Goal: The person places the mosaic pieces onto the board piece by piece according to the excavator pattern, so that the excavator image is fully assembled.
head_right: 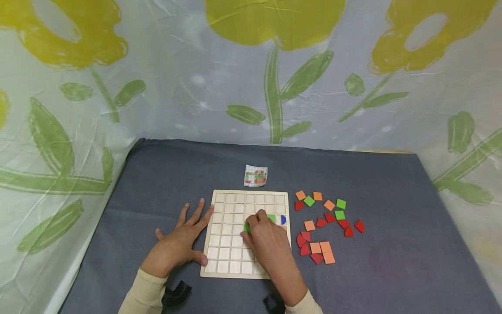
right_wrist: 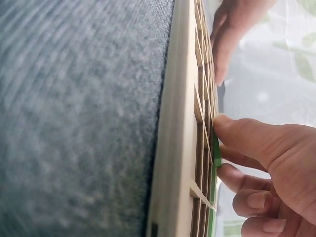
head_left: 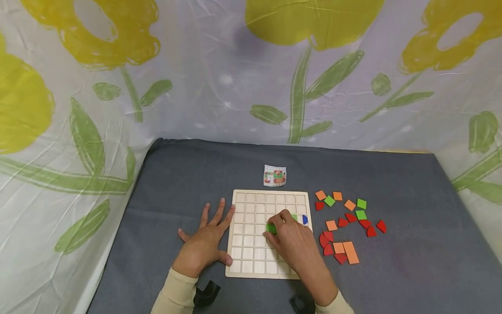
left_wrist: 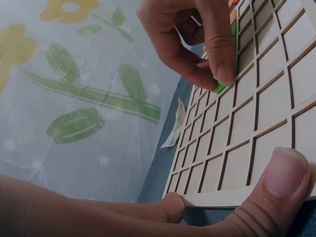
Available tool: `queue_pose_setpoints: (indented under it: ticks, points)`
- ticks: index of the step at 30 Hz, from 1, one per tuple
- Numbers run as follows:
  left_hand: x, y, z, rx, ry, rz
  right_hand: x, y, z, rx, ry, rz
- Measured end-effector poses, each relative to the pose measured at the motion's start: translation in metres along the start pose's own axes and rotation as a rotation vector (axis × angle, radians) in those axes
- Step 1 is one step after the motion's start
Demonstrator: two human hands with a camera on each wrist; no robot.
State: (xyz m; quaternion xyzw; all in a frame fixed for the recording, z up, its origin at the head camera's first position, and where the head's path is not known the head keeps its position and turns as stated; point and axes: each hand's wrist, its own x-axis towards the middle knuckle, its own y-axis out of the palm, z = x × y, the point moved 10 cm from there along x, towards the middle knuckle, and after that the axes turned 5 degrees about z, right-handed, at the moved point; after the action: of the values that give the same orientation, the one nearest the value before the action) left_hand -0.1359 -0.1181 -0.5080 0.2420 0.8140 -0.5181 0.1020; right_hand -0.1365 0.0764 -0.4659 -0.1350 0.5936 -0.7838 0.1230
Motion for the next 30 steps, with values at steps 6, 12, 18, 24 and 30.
queue_pose_setpoints:
  ticks: [6,12,18,24,30]
  points:
    - [-0.004,-0.005,-0.005,-0.003,-0.019,0.025,0.0,0.001,0.0,-0.001,0.004,-0.002]
    - [-0.006,-0.008,-0.009,-0.015,-0.017,0.03,-0.001,-0.001,0.0,-0.007,-0.005,-0.021]
    - [-0.008,-0.01,-0.011,-0.003,-0.032,0.04,-0.001,-0.002,0.001,-0.004,-0.006,-0.028]
    - [-0.007,-0.011,-0.012,-0.001,-0.027,0.021,-0.001,-0.002,0.002,0.0,-0.009,-0.021]
    - [-0.009,-0.012,-0.012,-0.009,-0.028,0.018,-0.001,-0.002,0.003,-0.001,-0.01,-0.009]
